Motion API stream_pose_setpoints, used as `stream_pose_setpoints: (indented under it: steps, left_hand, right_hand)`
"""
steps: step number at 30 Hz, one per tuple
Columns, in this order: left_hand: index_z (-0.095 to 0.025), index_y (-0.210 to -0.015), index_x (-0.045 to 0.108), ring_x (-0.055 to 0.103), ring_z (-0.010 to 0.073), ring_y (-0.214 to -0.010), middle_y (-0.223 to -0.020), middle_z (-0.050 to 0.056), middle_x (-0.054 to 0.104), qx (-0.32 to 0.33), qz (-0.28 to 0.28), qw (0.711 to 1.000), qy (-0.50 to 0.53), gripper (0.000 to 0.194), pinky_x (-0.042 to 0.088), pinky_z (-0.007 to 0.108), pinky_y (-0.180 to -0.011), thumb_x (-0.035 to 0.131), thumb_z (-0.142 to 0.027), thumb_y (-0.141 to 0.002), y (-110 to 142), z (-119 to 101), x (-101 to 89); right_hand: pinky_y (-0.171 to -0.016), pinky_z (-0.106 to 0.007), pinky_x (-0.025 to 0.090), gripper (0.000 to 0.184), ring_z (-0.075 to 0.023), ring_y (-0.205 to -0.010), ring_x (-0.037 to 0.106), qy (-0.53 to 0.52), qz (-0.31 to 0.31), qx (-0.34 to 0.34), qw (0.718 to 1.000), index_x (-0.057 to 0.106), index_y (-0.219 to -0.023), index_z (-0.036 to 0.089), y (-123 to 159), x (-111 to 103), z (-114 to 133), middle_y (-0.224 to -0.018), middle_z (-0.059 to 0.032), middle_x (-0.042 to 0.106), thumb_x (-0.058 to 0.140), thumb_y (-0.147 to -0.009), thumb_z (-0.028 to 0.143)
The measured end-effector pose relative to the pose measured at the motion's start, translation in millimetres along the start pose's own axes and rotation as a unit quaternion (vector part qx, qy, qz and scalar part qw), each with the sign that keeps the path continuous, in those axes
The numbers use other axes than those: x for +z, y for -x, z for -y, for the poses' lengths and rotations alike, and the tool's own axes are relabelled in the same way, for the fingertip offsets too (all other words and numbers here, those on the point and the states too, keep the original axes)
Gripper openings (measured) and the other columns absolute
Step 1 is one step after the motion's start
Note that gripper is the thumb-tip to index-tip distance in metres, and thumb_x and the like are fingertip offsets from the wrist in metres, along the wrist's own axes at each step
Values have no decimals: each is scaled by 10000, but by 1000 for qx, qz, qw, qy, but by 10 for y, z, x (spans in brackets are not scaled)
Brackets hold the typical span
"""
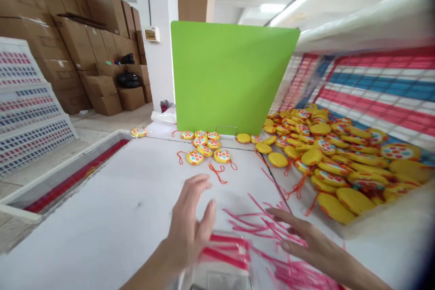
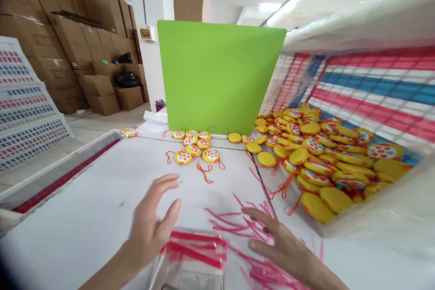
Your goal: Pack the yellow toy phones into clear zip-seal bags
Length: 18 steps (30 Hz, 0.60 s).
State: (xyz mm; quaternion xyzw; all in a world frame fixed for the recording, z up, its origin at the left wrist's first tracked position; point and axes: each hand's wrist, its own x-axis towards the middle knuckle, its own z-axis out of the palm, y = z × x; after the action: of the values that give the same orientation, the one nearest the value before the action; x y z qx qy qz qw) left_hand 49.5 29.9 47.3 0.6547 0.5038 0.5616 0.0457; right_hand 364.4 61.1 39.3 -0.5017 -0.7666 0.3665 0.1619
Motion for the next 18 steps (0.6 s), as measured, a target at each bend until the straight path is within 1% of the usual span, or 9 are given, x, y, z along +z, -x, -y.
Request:
stream_pose_setpoints:
  steps: [1, 2, 4, 6, 8, 11, 13, 15, 18]
  left_hand:
    - [-194, -1134, 523, 519, 221, -1109, -1194, 99, 538, -26, 10, 1000, -5, 274, 442, 416, -948, 497, -264, -870, -37, 183, 113]
    - [-195, -1132, 515, 507, 221, -1133, -1187, 104, 541, -59, 15, 998, -12, 282, 427, 410, -971, 482, -247, -857, -65, 396, 230]
    - [-175, -1132, 504, 497, 239, -1154, -1172, 123, 541, -119, 2, 992, -28, 310, 410, 438, -991, 468, -245, -832, -94, 855, 438]
    - [-153, -1121, 504, 476, 280, -1177, -1193, 154, 516, -163, -21, 985, -44, 330, 399, 498, -988, 469, -285, -821, -88, 1265, 569]
    - [-138, -1134, 492, 459, 298, -1192, -1209, 170, 500, -198, -38, 978, -54, 352, 380, 530, -994, 450, -315, -834, -61, 1543, 618]
    - [-142, -1205, 447, 429, 283, -1228, -1274, 162, 463, -243, -30, 968, -53, 390, 367, 511, -1017, 403, -346, -875, -20, 1705, 602]
    - [-154, -1245, 421, 406, 273, -1255, -1322, 149, 434, -272, -9, 961, -46, 418, 366, 486, -1030, 393, -371, -889, -7, 1716, 575]
    - [-159, -1259, 417, 398, 273, -1269, -1348, 144, 420, -294, 6, 955, -43, 435, 373, 473, -1032, 402, -385, -887, -1, 1712, 554]
    - [-152, -1268, 424, 413, 276, -1266, -1357, 150, 430, -300, 10, 953, -41, 441, 400, 456, -1017, 419, -368, -884, 14, 1736, 553]
  right_hand:
    - [-980, -408, 433, 684, -288, -1242, 448, -9, 19, 3, 1000, 471, -1340, 210, -280, 32, 61, -1382, -118, 453, 511, -769, 583]
    - [-996, -407, 416, 703, -277, -1250, 440, -11, 20, 8, 1000, 438, -1360, 185, -576, 70, 100, -1398, -123, 432, 455, -794, 599]
    - [-1028, -411, 376, 718, -259, -1262, 427, -4, 1, 5, 1000, 394, -1384, 165, -1173, 153, 138, -1418, -120, 404, 388, -821, 612]
    - [-1066, -416, 319, 703, -245, -1287, 397, 12, -20, -16, 1000, 398, -1378, 171, -1735, 235, 177, -1410, -106, 419, 382, -828, 608]
    - [-1089, -412, 274, 670, -234, -1306, 368, 40, -32, -47, 998, 422, -1361, 179, -2241, 307, 261, -1397, -96, 439, 390, -835, 593]
    - [-1077, -386, 287, 658, -228, -1301, 372, 104, -38, -68, 992, 419, -1361, 169, -2921, 400, 454, -1400, -99, 434, 352, -860, 590]
    - [-1080, -377, 270, 679, -233, -1316, 344, 132, -38, -61, 989, 389, -1380, 164, -3354, 455, 576, -1422, -105, 402, 334, -865, 604]
    - [-1096, -375, 221, 704, -237, -1347, 281, 151, -32, -48, 987, 356, -1400, 168, -3780, 508, 668, -1451, -107, 354, 337, -860, 619]
    - [-1106, -393, 165, 753, -256, -1377, 194, 182, -16, -18, 983, 322, -1419, 186, -4375, 585, 767, -1487, -106, 280, 334, -838, 665]
